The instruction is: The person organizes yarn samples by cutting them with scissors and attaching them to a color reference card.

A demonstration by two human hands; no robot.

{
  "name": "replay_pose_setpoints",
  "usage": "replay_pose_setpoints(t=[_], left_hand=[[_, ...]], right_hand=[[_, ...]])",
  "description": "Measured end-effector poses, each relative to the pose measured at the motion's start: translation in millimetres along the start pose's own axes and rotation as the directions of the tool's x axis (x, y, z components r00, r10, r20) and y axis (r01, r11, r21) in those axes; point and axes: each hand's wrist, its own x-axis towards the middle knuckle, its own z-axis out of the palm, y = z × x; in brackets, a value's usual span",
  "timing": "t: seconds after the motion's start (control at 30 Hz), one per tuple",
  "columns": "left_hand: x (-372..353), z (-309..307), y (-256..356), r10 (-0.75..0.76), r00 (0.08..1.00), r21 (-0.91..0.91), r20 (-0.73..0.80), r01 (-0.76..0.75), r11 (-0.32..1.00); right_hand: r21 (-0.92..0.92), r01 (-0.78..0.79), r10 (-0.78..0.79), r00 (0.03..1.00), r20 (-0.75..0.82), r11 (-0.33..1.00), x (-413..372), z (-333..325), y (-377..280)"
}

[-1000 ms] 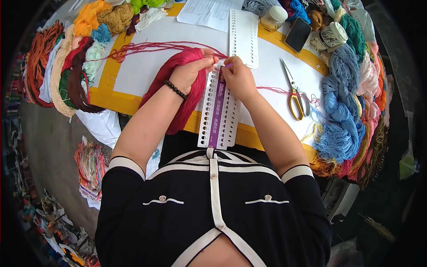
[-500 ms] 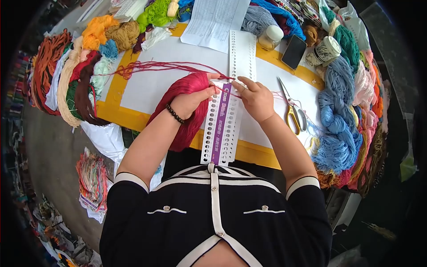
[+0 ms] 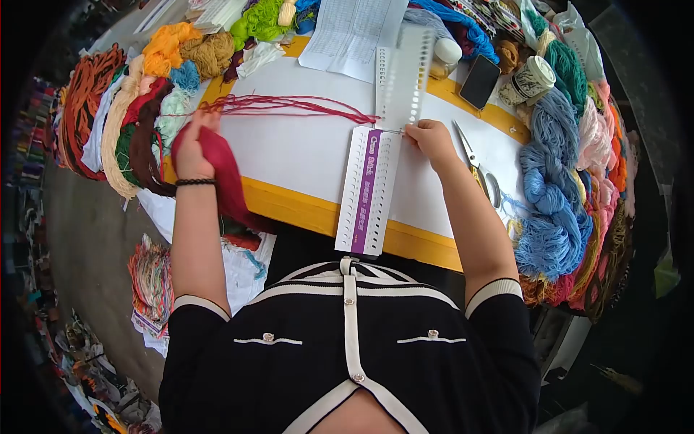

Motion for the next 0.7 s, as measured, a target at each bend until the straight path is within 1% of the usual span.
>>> replay_pose_setpoints(t=[0.03,0.07,0.1,0.13,0.17,0.2,0.23,0.27,0.3,0.33,0.37,0.43,0.47,0.5,0.53,0.57,0.63,0.67,0.7], left_hand=[[-7.6,1.7,-12.7,-0.098,0.994,0.086,0.037,0.095,0.992],[-43.4,30.7,-24.9,-0.105,0.994,0.310,0.031,0.091,0.946],[-61.8,41.0,-38.7,-0.187,0.982,0.367,0.034,0.162,0.916],[-75.5,42.9,-50.0,-0.260,0.958,0.414,0.120,0.189,0.890],[-92.7,48.5,-59.2,-0.275,0.931,0.460,0.239,0.141,0.877],[-112.6,57.9,-60.9,-0.289,0.891,0.518,0.351,0.072,0.852],[-126.1,65.1,-64.7,-0.372,0.845,0.506,0.385,0.143,0.850],[-135.6,70.9,-66.0,-0.411,0.799,0.522,0.439,0.145,0.840],[-143.5,75.3,-67.8,-0.449,0.747,0.538,0.491,0.146,0.830],[-149.9,79.8,-71.4,-0.454,0.745,0.538,0.489,0.152,0.829],[-155.5,84.1,-75.1,-0.444,0.731,0.512,0.518,0.151,0.846],[-161.5,89.9,-79.4,-0.434,0.716,0.485,0.546,0.153,0.861],[-163.2,91.8,-80.7,-0.429,0.695,0.484,0.577,0.132,0.865],[-164.7,92.3,-82.2,-0.424,0.672,0.483,0.607,0.112,0.868],[-165.6,91.8,-84.4,-0.426,0.673,0.483,0.605,0.115,0.868],[-166.1,90.7,-86.9,-0.422,0.680,0.473,0.600,0.124,0.872],[-166.8,89.7,-88.0,-0.416,0.687,0.462,0.596,0.131,0.877],[-167.2,89.6,-87.4,-0.418,0.686,0.471,0.595,0.123,0.873],[-167.6,89.6,-86.8,-0.420,0.686,0.481,0.595,0.115,0.869]], right_hand=[[-0.285,-0.078,0.049,0.993,-0.109,0.955,-3.0,-0.6,-7.7],[-0.285,-0.080,0.052,0.993,-0.105,0.955,-8.5,-0.2,-13.7],[-0.407,-0.025,-0.048,0.985,-0.169,0.913,-15.4,0.7,-19.7],[-0.527,0.018,-0.154,0.965,-0.214,0.850,-23.8,2.8,-26.5],[-0.492,0.163,-0.299,0.931,-0.209,0.855,-36.8,7.7,-36.7],[-0.454,0.303,-0.432,0.877,-0.211,0.838,-54.4,15.6,-47.1],[-0.226,0.464,-0.506,0.841,-0.192,0.857,-71.1,24.8,-57.1],[0.076,0.504,-0.493,0.860,-0.130,0.860,-90.5,35.9,-70.3],[0.209,0.554,-0.552,0.831,-0.073,0.806,-101.9,46.1,-74.0],[0.305,0.510,-0.540,0.842,0.015,0.804,-112.8,53.3,-81.4],[0.418,0.472,-0.564,0.817,0.124,0.776,-118.8,55.7,-87.3],[0.556,0.231,-0.399,0.895,0.200,0.798,-128.8,62.0,-93.6],[0.556,0.229,-0.397,0.895,0.202,0.799,-127.6,63.4,-91.4],[0.571,0.173,-0.363,0.901,0.238,0.803,-125.0,65.7,-87.3],[0.583,0.116,-0.329,0.904,0.274,0.804,-123.8,66.9,-84.7],[0.581,0.113,-0.326,0.904,0.276,0.806,-124.2,66.0,-83.4],[0.621,0.044,-0.307,0.895,0.324,0.783,-124.3,63.7,-81.4],[0.620,0.043,-0.307,0.894,0.326,0.784,-124.6,63.7,-81.0],[0.619,0.100,-0.339,0.898,0.282,0.779,-125.2,63.9,-80.4]])
